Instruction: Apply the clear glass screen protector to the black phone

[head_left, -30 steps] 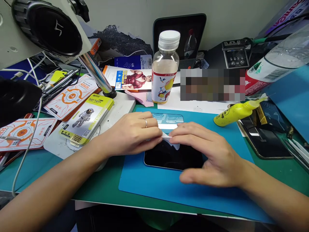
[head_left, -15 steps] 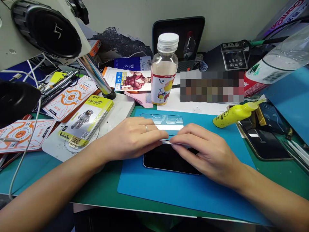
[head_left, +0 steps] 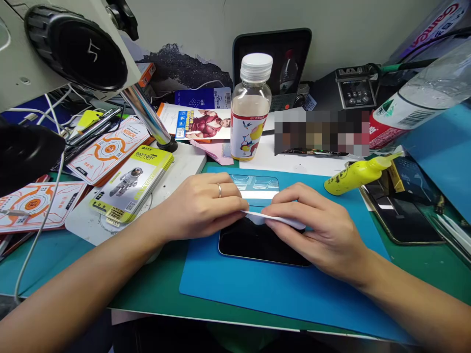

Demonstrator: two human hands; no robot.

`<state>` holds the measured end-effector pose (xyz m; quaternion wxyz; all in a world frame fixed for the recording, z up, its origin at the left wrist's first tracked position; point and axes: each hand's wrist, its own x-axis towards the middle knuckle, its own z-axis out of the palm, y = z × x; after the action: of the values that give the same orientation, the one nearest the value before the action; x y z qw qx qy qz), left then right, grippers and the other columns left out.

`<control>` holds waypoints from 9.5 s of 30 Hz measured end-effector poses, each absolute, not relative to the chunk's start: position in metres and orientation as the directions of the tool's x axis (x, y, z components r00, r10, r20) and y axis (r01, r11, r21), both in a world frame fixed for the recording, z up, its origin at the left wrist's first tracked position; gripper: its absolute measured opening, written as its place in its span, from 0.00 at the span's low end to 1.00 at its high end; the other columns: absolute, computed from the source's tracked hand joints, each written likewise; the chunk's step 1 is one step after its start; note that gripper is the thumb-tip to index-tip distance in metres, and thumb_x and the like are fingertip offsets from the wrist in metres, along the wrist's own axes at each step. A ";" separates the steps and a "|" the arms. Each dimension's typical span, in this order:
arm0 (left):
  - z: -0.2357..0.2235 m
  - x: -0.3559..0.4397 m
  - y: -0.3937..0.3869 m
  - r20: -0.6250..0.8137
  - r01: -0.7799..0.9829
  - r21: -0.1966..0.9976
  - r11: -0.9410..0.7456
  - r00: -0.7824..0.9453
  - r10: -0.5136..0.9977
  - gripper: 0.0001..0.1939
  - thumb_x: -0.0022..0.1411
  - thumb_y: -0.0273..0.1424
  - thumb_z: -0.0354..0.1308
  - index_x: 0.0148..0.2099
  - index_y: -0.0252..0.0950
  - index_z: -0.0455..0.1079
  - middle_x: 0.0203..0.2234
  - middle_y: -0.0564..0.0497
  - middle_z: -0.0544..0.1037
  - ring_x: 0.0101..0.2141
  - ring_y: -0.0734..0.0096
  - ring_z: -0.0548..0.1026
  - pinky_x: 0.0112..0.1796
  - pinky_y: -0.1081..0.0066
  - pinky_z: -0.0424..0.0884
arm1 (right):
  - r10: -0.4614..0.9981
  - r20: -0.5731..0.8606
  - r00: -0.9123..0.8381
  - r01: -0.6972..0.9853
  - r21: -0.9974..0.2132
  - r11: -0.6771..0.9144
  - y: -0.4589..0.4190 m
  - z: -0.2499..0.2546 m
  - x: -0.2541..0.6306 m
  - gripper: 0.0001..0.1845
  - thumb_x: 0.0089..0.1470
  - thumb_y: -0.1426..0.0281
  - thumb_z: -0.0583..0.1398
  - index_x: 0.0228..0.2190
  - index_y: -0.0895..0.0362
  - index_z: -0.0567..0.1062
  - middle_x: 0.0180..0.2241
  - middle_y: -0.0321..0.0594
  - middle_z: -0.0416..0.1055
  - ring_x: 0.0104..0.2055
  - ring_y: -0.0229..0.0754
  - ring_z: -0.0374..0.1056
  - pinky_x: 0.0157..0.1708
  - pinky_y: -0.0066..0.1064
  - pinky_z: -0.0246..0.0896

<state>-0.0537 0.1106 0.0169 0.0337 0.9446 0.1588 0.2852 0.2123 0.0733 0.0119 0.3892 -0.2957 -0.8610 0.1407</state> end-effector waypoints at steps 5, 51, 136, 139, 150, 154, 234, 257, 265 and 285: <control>0.013 -0.055 0.112 0.414 0.433 0.197 -0.880 0.777 0.475 0.09 0.77 0.30 0.58 0.43 0.34 0.78 0.34 0.48 0.82 0.36 0.63 0.75 0.37 0.66 0.72 | 0.629 0.657 -0.415 0.469 -0.438 0.767 0.071 0.016 0.215 0.07 0.63 0.77 0.67 0.41 0.54 0.80 0.42 0.42 0.81 0.42 0.42 0.80 0.44 0.35 0.78; 0.004 -0.055 0.112 0.399 0.518 0.302 -0.800 0.693 0.600 0.11 0.75 0.21 0.53 0.51 0.33 0.77 0.39 0.47 0.84 0.41 0.62 0.77 0.41 0.64 0.74 | 0.259 0.121 -0.958 0.241 -0.145 0.960 0.051 -0.007 0.202 0.56 0.66 0.36 0.54 0.71 0.71 0.63 0.76 0.61 0.57 0.78 0.59 0.55 0.75 0.51 0.52; 0.007 -0.055 0.113 0.376 0.484 0.330 -0.811 0.720 0.583 0.11 0.77 0.23 0.52 0.53 0.31 0.76 0.40 0.44 0.83 0.42 0.59 0.75 0.42 0.61 0.74 | 0.328 0.189 -0.925 0.275 -0.260 0.926 0.068 0.005 0.208 0.52 0.64 0.36 0.58 0.67 0.70 0.69 0.70 0.63 0.67 0.74 0.60 0.64 0.77 0.56 0.43; 0.007 -0.055 0.112 0.375 0.485 0.329 -0.810 0.721 0.583 0.12 0.78 0.23 0.51 0.53 0.32 0.76 0.40 0.44 0.83 0.42 0.59 0.75 0.42 0.61 0.74 | 0.313 0.250 -0.916 0.243 -0.274 0.931 0.069 0.003 0.210 0.47 0.66 0.40 0.60 0.64 0.69 0.73 0.66 0.59 0.74 0.71 0.55 0.68 0.79 0.49 0.38; 0.007 -0.056 0.112 0.370 0.483 0.317 -0.816 0.729 0.576 0.12 0.78 0.23 0.52 0.53 0.31 0.76 0.40 0.45 0.83 0.42 0.60 0.75 0.42 0.62 0.74 | 0.308 0.273 -0.911 0.212 -0.331 0.920 0.068 0.009 0.209 0.41 0.64 0.42 0.63 0.59 0.64 0.78 0.62 0.57 0.78 0.67 0.56 0.72 0.73 0.50 0.55; 0.007 -0.056 0.112 0.370 0.483 0.302 -0.822 0.735 0.568 0.12 0.78 0.24 0.51 0.53 0.32 0.76 0.40 0.45 0.83 0.40 0.61 0.75 0.41 0.62 0.73 | 0.355 0.350 -0.867 0.236 -0.340 0.910 0.072 0.006 0.216 0.29 0.64 0.44 0.65 0.40 0.59 0.82 0.47 0.52 0.86 0.53 0.53 0.81 0.67 0.49 0.65; 0.021 -0.051 0.100 0.075 0.424 0.249 -0.871 0.888 0.454 0.33 0.62 0.54 0.71 0.55 0.34 0.69 0.43 0.43 0.80 0.41 0.54 0.80 0.39 0.60 0.75 | 0.261 0.340 -0.903 0.216 -0.166 0.962 0.074 0.013 0.272 0.31 0.70 0.52 0.61 0.56 0.68 0.79 0.58 0.56 0.81 0.63 0.53 0.77 0.65 0.45 0.73; 0.020 -0.051 0.104 0.088 0.410 0.275 -0.870 0.890 0.447 0.38 0.62 0.66 0.63 0.49 0.33 0.72 0.44 0.40 0.79 0.41 0.53 0.75 0.42 0.58 0.68 | 0.374 0.339 -0.863 0.299 -0.254 0.920 0.080 0.002 0.267 0.13 0.70 0.73 0.61 0.52 0.59 0.81 0.41 0.45 0.79 0.41 0.43 0.72 0.40 0.35 0.70; 0.014 -0.051 0.102 0.084 0.410 0.287 -0.866 0.889 0.449 0.38 0.61 0.65 0.65 0.49 0.34 0.72 0.41 0.44 0.78 0.40 0.54 0.75 0.41 0.58 0.67 | 0.292 0.339 -0.894 0.286 -0.069 0.956 0.077 0.003 0.265 0.31 0.73 0.53 0.57 0.59 0.66 0.78 0.60 0.55 0.80 0.64 0.55 0.73 0.63 0.50 0.70; 0.019 -0.046 0.101 0.054 0.444 0.261 -0.857 0.880 0.473 0.27 0.58 0.52 0.73 0.45 0.36 0.71 0.38 0.47 0.77 0.40 0.56 0.75 0.40 0.61 0.70 | 0.252 0.054 -0.966 0.207 -0.418 0.885 0.065 0.001 0.255 0.69 0.57 0.34 0.63 0.78 0.63 0.41 0.77 0.58 0.51 0.78 0.58 0.54 0.75 0.49 0.57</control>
<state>-0.0460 0.1014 0.0192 0.1214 0.9618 0.2383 0.0583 0.2551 0.0646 0.0015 0.0536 -0.1185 -0.9693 0.2088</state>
